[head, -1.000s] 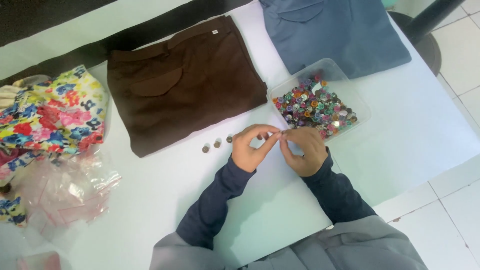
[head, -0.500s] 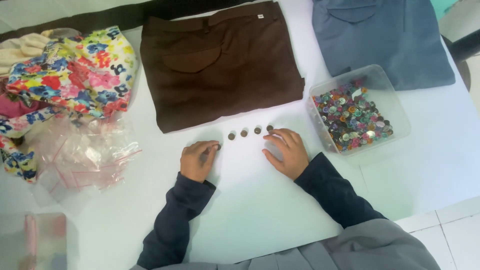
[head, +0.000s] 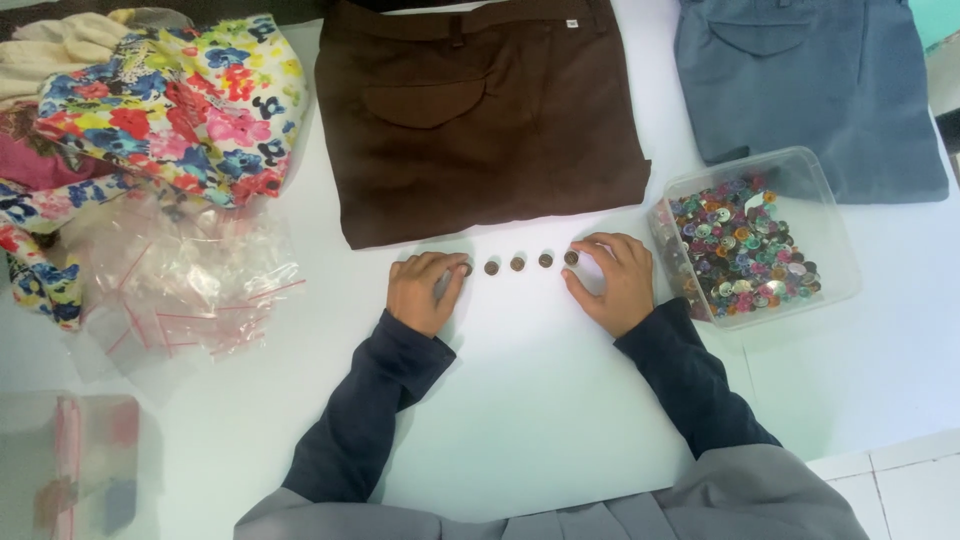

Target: The person selects several brown buttons from a clear plastic container and places them on a white table. They then place the selected buttons into a small clear plastic bag and seal it.

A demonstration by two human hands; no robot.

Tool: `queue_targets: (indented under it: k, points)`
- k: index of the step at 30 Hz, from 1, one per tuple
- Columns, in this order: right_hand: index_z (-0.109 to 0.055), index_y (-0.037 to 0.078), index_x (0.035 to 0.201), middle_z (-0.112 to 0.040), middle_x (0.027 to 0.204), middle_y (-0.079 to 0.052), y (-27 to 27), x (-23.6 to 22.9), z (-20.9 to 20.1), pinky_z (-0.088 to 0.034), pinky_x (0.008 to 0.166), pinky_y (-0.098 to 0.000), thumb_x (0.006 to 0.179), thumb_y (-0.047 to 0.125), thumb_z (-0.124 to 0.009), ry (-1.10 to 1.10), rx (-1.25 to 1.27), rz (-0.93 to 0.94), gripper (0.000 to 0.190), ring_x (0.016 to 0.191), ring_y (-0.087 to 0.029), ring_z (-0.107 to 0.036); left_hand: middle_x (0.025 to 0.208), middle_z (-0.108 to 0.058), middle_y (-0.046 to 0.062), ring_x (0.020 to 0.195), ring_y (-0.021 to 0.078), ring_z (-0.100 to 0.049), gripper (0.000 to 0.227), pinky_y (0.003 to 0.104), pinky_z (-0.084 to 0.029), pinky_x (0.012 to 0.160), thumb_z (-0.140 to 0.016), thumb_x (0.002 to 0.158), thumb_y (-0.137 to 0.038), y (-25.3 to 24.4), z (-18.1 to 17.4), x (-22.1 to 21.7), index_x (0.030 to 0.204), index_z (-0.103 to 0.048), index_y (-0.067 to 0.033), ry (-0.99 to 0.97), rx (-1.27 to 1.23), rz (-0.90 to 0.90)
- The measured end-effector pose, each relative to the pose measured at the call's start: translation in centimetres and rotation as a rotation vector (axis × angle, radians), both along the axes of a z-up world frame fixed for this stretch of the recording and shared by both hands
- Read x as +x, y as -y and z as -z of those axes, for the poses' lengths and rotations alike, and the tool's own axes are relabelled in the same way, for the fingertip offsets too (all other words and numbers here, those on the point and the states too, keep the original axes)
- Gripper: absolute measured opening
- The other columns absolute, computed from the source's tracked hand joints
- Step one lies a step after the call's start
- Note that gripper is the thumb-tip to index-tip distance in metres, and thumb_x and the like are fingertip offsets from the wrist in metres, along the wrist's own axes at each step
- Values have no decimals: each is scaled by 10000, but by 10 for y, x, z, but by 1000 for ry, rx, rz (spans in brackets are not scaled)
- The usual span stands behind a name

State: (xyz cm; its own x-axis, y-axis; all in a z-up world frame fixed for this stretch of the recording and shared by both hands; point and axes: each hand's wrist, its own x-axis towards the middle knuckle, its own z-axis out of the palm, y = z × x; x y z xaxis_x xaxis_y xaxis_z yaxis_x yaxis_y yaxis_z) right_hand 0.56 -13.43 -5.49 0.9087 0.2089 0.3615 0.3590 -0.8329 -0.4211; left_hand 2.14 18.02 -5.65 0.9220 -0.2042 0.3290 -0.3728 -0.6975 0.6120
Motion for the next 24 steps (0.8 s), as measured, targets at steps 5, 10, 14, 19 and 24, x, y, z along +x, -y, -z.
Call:
queue_targets:
  k: [5,10,14,19,24]
  points:
    - [-695,190,1226,-579,1194,-28,3,1,3,-341,1044,-435,930,276,-782,-27,29,6,321,1213,-256,-482,906,-723,-5,828,199,-677,226,350,-440,819,-770,928,-323,1,-5,-3,1110,-760,-189,22,-33,9]
    - [-706,207,1220,-585,1199,-14,3,1,6,-345,1047,-429,955,253,-765,-29,38,14,275,1222,-249,-492,932,-708,11,873,224,-678,303,368,-440,845,-819,862,-313,-1,-2,-3,1121,-752,-170,38,4,21]
    - [-707,206,1219,-586,1199,-28,3,0,3,-343,1060,-448,961,256,-764,-72,51,28,269,1229,-263,-495,923,-689,-19,877,202,-671,265,356,-439,847,-795,888,-323,-1,3,-2,1115,-746,-197,23,28,14]
    - [-703,198,1230,-590,1199,-28,0,0,-3,-339,1064,-447,965,254,-762,-91,76,39,277,1227,-260,-499,926,-686,-13,886,206,-672,284,355,-442,852,-796,888,-329,-1,7,-3,1127,-741,-185,26,30,16]
    - [-671,107,1265,-622,1158,-111,0,-4,-10,-430,1009,-458,941,214,-788,51,163,-7,361,1150,-315,-569,979,-663,16,906,230,-653,402,372,-462,816,-826,823,-314,3,0,-5,1183,-714,-173,149,30,-6]
